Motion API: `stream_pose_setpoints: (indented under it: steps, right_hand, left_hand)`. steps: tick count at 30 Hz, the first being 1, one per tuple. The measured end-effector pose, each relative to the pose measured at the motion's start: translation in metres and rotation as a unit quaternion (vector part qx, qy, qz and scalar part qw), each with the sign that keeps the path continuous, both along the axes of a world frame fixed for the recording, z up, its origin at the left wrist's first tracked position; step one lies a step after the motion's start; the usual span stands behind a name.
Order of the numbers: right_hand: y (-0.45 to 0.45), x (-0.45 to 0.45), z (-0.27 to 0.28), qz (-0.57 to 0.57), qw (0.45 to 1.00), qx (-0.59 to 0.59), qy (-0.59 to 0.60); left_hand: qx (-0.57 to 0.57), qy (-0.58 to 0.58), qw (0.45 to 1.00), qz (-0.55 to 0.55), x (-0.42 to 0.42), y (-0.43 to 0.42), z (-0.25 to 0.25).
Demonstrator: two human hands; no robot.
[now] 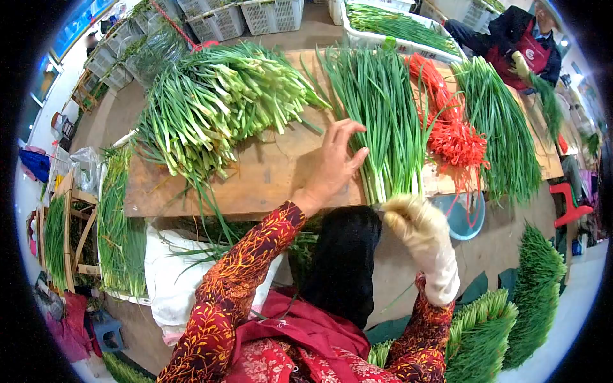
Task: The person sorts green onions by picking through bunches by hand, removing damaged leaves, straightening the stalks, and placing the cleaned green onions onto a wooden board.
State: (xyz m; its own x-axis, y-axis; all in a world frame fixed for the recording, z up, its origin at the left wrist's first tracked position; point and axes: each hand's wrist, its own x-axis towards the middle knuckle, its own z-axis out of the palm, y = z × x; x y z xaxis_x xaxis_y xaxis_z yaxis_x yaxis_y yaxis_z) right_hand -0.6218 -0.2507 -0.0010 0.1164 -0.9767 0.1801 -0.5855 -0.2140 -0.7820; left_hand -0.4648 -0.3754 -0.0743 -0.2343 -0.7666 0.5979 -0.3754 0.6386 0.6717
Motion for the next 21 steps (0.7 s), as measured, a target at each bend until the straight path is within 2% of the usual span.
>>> stream_pose_setpoints:
  steps: [1, 3, 4, 6, 7, 9, 12, 21]
  right_hand:
    - [-0.007, 0.0, 0.007, -0.041, 0.997, 0.004, 0.067]
    - [-0.027, 0.0, -0.01, -0.046, 0.984, -0.1, 0.143]
    - [-0.034, 0.0, -0.018, -0.044, 0.984, -0.099, 0.144]
    - [-0.045, -0.001, -0.03, -0.005, 0.943, -0.171, 0.285]
    - [-0.047, -0.001, -0.034, -0.004, 0.943, -0.171, 0.285]
    - [-0.044, -0.001, -0.04, -0.049, 0.944, -0.13, 0.3]
    - [-0.042, -0.005, -0.039, -0.035, 0.933, -0.145, 0.327]
    - [-0.053, -0.005, -0.034, 0.019, 0.917, -0.161, 0.365]
  left_hand:
    - [0.003, 0.001, 1.0, 0.001, -0.003, -0.002, 0.001]
    - [-0.049, -0.109, 0.99, -0.07, -0.01, -0.005, 0.004]
    - [-0.015, -0.119, 0.987, -0.108, -0.012, -0.009, -0.003]
    - [-0.022, -0.162, 0.98, -0.114, -0.013, -0.013, -0.013]
    - [-0.028, -0.207, 0.97, -0.122, -0.013, -0.015, -0.015]
    - [-0.016, -0.208, 0.97, -0.126, -0.011, -0.015, -0.018]
    - [-0.053, -0.276, 0.956, -0.082, -0.011, -0.011, -0.014]
    - [-0.065, -0.27, 0.957, -0.089, -0.01, -0.011, -0.015]
